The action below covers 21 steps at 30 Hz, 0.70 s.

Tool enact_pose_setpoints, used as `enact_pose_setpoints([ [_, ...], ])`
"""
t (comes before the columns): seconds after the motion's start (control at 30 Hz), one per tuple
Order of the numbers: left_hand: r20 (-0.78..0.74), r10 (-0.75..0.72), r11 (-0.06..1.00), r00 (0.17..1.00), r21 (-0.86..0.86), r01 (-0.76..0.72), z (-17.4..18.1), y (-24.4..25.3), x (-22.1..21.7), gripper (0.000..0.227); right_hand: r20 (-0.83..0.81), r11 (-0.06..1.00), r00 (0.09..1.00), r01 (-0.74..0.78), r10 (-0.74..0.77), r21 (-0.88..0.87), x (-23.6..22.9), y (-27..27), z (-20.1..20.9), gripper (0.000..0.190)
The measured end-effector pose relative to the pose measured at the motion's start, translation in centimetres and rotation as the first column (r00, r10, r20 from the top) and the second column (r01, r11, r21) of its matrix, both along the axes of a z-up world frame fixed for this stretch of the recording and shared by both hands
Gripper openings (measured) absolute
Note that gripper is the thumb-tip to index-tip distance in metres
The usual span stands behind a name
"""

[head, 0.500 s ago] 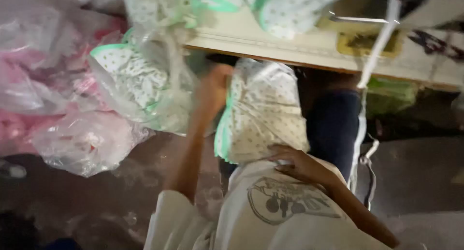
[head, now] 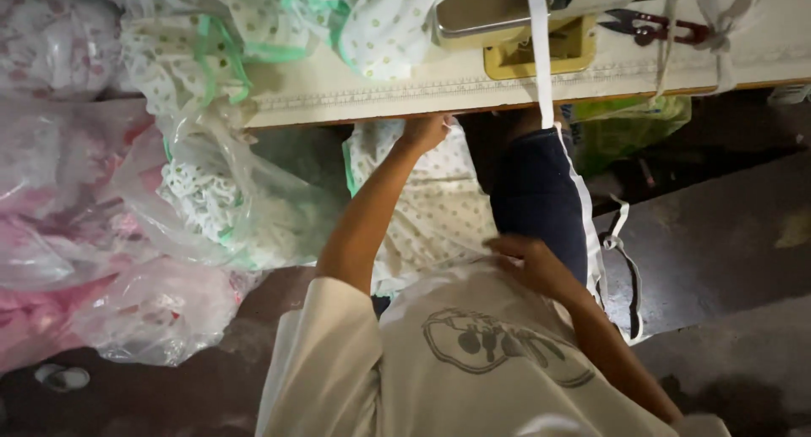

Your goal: Sorting and stacking fabric garment pieces from plastic bags onto a work table

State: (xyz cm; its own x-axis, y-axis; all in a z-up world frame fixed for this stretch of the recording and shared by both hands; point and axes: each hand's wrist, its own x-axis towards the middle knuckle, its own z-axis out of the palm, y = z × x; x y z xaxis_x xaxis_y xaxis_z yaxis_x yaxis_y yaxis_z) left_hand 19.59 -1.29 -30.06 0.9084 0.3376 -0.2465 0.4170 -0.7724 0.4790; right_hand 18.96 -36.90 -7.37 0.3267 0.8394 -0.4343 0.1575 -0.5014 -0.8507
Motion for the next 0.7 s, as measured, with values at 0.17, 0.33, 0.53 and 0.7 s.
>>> enact_pose_setpoints([
  [0.17,0.434,0.254,0.914,0.864,-0.399,-0.068,6.3,-3.6,-3.8,0.014,0.226,0.974,0.963,0.102,-0.148,0.2,2.2,5.5,-5.4,0.087],
  [0.33,0.544,0.458,0.843,0.702,-0.517,-0.15,29.8,3.7,-8.3,0.007,-0.15,0.979,0.968,-0.2,0.203,0.033,2.5,7.8,1.5,0.059],
  [0.53,0.876,0.238,0.964,0.42,-0.266,0.009,40.5,2.6,2.9,0.015,-0.118,0.992,0.991,-0.048,0.062,0.116,1.6,4.6,1.1,0.033],
  [0.7,0.72,-0.243,0.92,0.65,0.384,-0.082,33.7,2.3,9.1,0.023,0.405,0.999,0.914,-0.033,0.016,0.035,5.4,3.5,-3.1,0.022],
])
